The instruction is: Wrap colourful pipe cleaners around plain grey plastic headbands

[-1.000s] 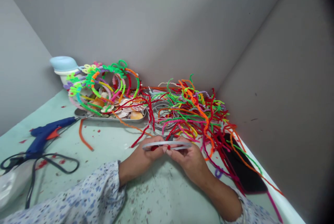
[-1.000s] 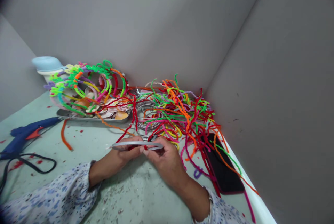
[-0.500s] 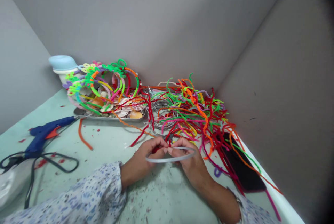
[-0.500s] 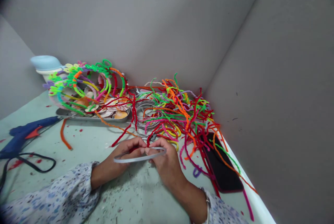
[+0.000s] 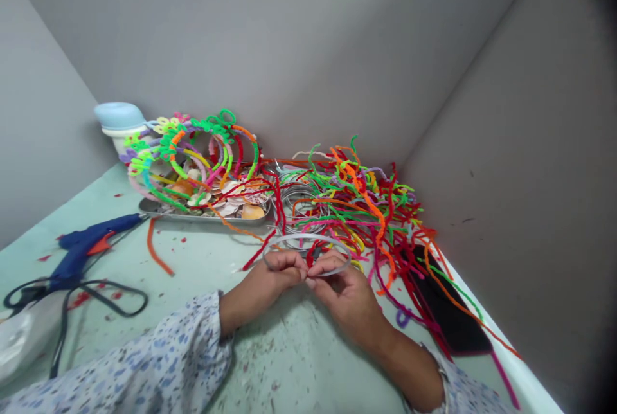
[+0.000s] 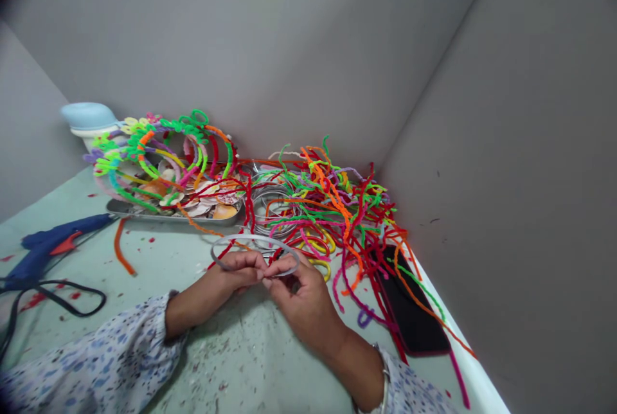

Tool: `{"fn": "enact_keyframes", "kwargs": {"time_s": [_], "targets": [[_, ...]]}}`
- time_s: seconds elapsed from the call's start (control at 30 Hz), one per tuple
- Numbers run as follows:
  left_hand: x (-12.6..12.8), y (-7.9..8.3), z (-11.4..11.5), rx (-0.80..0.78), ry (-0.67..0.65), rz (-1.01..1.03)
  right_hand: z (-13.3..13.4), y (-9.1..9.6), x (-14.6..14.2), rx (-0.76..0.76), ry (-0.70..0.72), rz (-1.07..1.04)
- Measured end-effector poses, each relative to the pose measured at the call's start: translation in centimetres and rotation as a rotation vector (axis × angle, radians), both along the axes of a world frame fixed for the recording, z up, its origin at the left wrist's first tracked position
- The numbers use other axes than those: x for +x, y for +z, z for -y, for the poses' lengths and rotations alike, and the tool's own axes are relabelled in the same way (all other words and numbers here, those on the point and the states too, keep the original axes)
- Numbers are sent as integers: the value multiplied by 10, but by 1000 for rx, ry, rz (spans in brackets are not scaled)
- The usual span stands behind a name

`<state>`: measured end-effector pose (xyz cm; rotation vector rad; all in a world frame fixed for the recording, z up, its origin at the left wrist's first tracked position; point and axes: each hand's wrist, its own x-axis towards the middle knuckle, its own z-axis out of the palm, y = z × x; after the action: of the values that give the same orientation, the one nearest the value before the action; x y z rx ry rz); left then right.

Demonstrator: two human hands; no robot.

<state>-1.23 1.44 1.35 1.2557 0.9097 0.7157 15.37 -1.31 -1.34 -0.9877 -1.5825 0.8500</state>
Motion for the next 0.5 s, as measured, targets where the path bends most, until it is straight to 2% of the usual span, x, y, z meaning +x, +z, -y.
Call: {"fn": "enact_keyframes", "kwargs": {"time_s": [0.27,0.5], "targets": [[-1,-1,-1,-7,3,-4,-1,2,3,29,-29,134],[0,-9,-1,-30,24,35,3,2,4,59,-92,221]]}}
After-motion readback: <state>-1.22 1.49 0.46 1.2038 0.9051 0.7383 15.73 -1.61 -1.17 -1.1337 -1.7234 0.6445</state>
